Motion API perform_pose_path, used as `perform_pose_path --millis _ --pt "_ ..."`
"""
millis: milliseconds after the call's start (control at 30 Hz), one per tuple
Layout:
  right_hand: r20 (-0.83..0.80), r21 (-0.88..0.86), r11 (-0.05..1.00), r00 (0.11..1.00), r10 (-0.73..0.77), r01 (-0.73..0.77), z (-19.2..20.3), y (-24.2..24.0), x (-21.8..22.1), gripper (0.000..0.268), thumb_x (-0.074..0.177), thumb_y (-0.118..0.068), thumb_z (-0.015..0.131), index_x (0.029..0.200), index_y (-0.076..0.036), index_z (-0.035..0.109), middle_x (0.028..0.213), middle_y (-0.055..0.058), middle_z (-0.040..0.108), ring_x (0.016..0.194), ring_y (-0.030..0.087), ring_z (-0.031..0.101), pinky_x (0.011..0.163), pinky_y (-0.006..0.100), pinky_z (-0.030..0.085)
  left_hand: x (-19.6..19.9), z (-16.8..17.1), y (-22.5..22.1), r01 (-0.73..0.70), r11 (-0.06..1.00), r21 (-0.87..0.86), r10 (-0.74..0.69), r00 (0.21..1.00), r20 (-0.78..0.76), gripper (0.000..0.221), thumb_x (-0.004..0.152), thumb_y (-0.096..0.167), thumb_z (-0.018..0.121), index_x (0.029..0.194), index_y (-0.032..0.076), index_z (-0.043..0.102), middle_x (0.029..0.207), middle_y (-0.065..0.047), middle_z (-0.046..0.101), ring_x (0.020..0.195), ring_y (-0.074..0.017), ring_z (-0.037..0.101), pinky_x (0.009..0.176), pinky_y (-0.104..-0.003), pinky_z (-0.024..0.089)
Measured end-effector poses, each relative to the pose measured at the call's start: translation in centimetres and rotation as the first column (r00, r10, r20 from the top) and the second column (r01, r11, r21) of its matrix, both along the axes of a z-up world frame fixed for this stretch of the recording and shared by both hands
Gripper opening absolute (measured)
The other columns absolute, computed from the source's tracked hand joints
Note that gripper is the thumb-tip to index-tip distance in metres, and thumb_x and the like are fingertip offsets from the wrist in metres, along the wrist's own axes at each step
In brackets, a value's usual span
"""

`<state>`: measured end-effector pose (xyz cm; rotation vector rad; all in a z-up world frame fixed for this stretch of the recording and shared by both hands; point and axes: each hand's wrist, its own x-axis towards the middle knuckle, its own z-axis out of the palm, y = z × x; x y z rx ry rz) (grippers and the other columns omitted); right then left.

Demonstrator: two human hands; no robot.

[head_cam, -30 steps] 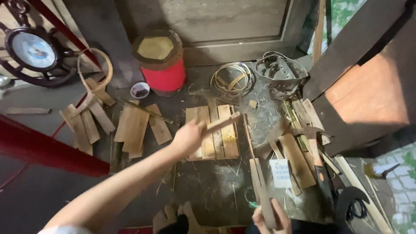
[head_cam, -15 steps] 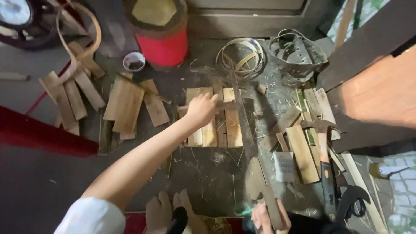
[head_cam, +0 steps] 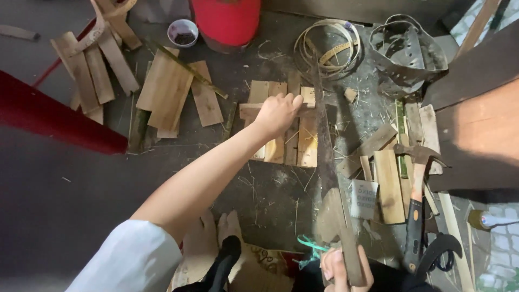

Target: Measuring, marking, and sawing small wooden planks and bamboo sticks while sitting on the floor.

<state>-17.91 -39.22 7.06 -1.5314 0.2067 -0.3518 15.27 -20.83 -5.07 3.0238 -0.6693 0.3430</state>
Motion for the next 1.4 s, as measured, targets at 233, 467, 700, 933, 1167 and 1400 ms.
perform_pose_path --millis 233,467,700,933,1167,1400 --pt "-0.082 -0.003 1.0 0.997 -0.001 0.0 0.1 -0.4 -1.2 0.032 0.092 -0.012 0.057 0.063 -0.009 0.043 0.046 0.002 0.034 0.038 0.014 0.035 0.041 0.028 0.033 0.2 0.1 0.0 0.012 1.0 -0.018 -0.013 1.0 -0.01 0.025 0.086 0.0 0.059 0.105 0.013 0.05 0.079 -0.007 0.06 0.064 -0.0272 0.061 0.045 -0.04 0.048" --pt "0.062 0.0 0.996 0.994 0.087 -0.087 0.3 0.2 1.4 0.033 0.097 -0.01 0.053 0.067 -0.007 0.038 0.048 0.004 0.031 0.039 0.014 0.032 0.041 0.027 0.028 0.2 0.4 -0.2 0.025 0.999 0.031 -0.024 1.0 -0.017 0.022 0.09 0.001 0.058 0.107 0.012 0.05 0.085 -0.009 0.061 0.069 -0.0281 0.062 0.045 -0.041 0.05" --pt "-0.081 0.018 0.998 0.995 -0.058 0.059 -1.1 -0.2 -1.6 0.027 0.092 -0.007 0.06 0.068 -0.006 0.048 0.047 0.002 0.035 0.037 0.013 0.038 0.038 0.026 0.034 0.1 1.1 -0.4 -0.011 0.999 0.042 0.014 0.997 -0.072 0.024 0.09 -0.001 0.057 0.108 0.012 0.049 0.084 -0.009 0.061 0.068 -0.0282 0.062 0.047 -0.04 0.05" --pt "0.083 -0.043 0.99 0.987 0.14 -0.137 -1.7 0.1 3.0 0.026 0.1 -0.007 0.057 0.075 -0.004 0.048 0.053 0.0 0.037 0.044 0.011 0.039 0.044 0.025 0.032 -0.1 0.0 -0.4 0.02 0.997 0.08 -0.026 0.997 0.066 0.031 0.083 -0.002 0.065 0.105 0.013 0.049 0.081 -0.008 0.059 0.065 -0.027 0.06 0.042 -0.038 0.047" --pt "0.075 -0.087 0.996 0.996 0.044 -0.038 -3.3 -0.7 -1.1 0.02 0.093 -0.003 0.061 0.074 -0.002 0.054 0.048 0.002 0.038 0.037 0.011 0.036 0.037 0.026 0.033 0.5 -0.2 -0.5 -0.029 0.994 0.104 0.031 0.999 -0.012 0.028 0.09 -0.001 0.057 0.112 0.013 0.047 0.083 -0.007 0.059 0.067 -0.0253 0.059 0.045 -0.038 0.047" --pt "0.061 0.02 0.999 0.998 0.032 -0.034 -5.2 0.0 1.5 0.021 0.095 0.001 0.06 0.077 -0.002 0.05 0.053 0.004 0.039 0.043 0.013 0.039 0.043 0.027 0.034 0.0 0.0 -0.6 -0.013 0.99 0.138 0.012 1.0 0.01 0.032 0.087 0.002 0.063 0.112 0.014 0.049 0.088 -0.008 0.062 0.073 -0.0259 0.062 0.048 -0.038 0.049"
